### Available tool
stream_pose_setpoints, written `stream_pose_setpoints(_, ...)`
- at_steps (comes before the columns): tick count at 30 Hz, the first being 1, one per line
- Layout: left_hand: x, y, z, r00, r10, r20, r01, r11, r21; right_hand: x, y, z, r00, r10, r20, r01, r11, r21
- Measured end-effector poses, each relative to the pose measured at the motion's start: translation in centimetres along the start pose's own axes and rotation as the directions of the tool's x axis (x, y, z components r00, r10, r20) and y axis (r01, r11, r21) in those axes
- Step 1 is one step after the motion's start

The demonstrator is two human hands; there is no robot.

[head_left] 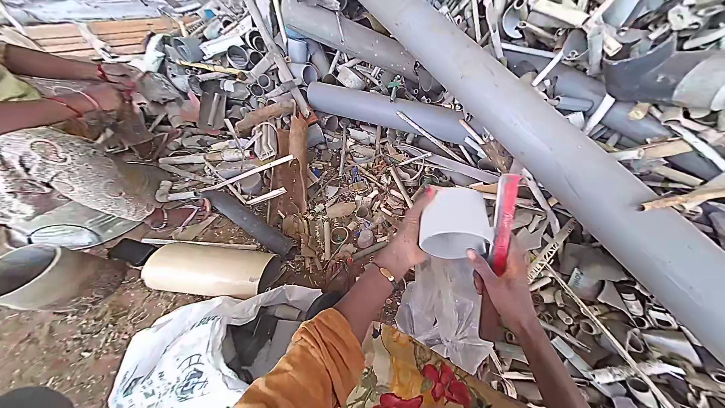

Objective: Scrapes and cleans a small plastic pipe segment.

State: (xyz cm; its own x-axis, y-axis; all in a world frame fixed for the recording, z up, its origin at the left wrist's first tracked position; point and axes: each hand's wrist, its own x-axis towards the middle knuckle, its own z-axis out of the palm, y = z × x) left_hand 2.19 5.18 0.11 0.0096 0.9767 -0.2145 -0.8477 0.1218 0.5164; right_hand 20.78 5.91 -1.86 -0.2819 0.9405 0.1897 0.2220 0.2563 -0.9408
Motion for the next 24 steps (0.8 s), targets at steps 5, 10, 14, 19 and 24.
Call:
stream_pose_setpoints(5, 1.0, 3.2, -1.7, 0.989, 0.146, -0.024, -0.147, 0.969, -0.200, -0.1, -0.9, 0.6, 0.862, 0.406, 0.302, -0.464, 0.873, 0.150)
stream_pose_setpoints(10, 1.1, 3.4, -2.2, 0.978, 0.207, -0.033, -0.208, 0.948, -0.242, -0.6, -0.9, 1.4, 0.693, 0.600, 0.400, -0.689, 0.715, 0.122)
stream_pose_setpoints(14, 0.8, 4.3, -2.4, 0.964, 0.263, 0.024, -0.245, 0.924, -0.294, -2.1, -2.3, 0.9, 0.763, 0.506, 0.402, -0.645, 0.628, 0.435)
stream_pose_setpoints(19, 0.3, 5.5, -3.0, 0.936, 0.351, 0.027, -0.320, 0.880, -0.352, -6.1, -1.9, 3.4, 0.614, 0.638, 0.464, -0.772, 0.608, 0.186)
stream_pose_setpoints(24, -0.7, 5.3, -2.9, 0.924, 0.380, -0.047, -0.361, 0.820, -0.444, -7.6, -6.7, 1.8, 0.742, 0.419, 0.523, -0.478, 0.878, -0.025)
